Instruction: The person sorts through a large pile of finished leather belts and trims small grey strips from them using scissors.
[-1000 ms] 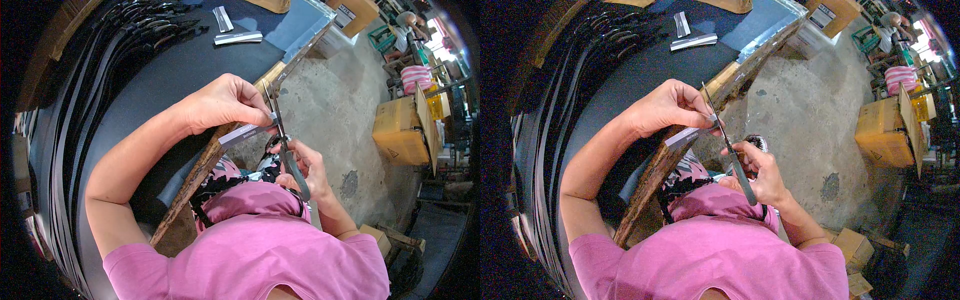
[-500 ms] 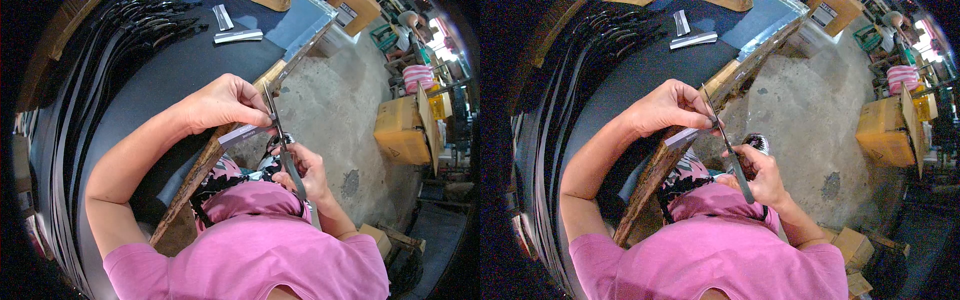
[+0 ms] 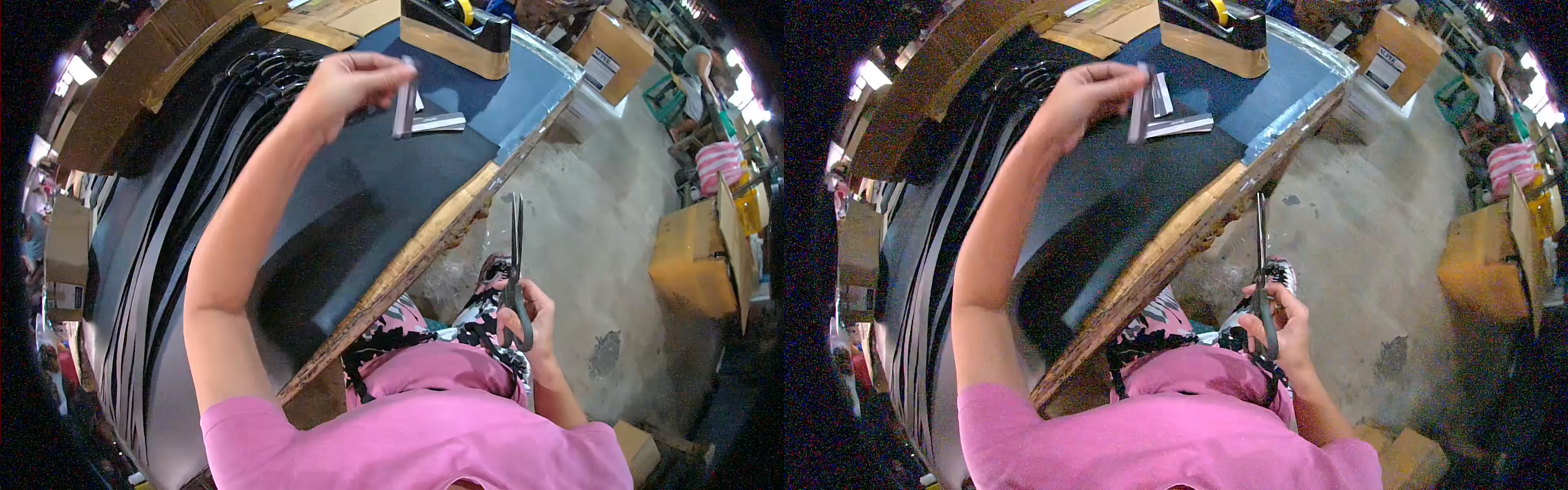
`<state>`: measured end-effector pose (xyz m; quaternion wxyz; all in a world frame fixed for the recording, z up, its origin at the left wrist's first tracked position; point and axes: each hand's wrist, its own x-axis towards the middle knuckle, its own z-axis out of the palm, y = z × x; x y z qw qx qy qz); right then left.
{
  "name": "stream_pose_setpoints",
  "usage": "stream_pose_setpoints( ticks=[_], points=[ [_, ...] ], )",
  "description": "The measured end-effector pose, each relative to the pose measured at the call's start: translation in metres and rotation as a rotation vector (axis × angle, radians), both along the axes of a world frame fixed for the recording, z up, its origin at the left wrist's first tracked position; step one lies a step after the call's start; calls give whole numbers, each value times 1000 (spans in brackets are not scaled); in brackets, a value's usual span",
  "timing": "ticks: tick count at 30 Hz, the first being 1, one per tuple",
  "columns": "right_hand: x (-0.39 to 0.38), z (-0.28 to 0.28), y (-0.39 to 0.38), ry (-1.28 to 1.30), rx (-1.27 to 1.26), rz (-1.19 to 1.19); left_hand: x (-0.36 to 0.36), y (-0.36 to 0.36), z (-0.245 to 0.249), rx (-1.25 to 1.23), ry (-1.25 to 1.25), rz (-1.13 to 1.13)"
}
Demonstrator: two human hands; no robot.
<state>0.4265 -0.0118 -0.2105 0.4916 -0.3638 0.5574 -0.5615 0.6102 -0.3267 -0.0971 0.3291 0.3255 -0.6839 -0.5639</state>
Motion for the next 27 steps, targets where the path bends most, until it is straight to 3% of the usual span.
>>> stream_pose_setpoints(
  ticks=[3, 7, 10, 11, 13, 15, 17, 18, 24, 27],
  points=[
    [-2, 1, -1, -14, 22, 12, -10, -44, 1, -106, -51, 140],
    [-2, 1, 0, -30, 24, 12, -27, -74, -5, -155, -134, 131],
    [-2, -3, 2, -50, 10, -17, -34, -77, -7, -405, -460, 292],
    [-3, -4, 2, -49, 14, -32, -34, -78, -10, -405, -464, 292],
    [-7, -9, 2, -50, 28, -42, -32, -72, -16, -926, -455, 307],
    [-12, -15, 0, 63, 9, -64, -35, -49, -6, -864, -434, 177],
    [-13, -16, -3, 51, 29, -58, -39, -32, -5, -783, -462, -206],
    [-11, -12, -6, 37, 28, -57, -40, -24, -7, -784, -492, -267],
    [-14, -13, -13, 139, 20, -1, -41, -16, -39, -1027, -521, -205],
    [-13, -11, -12, 109, 23, -8, -39, -9, -34, -891, -546, -205]
  ],
)
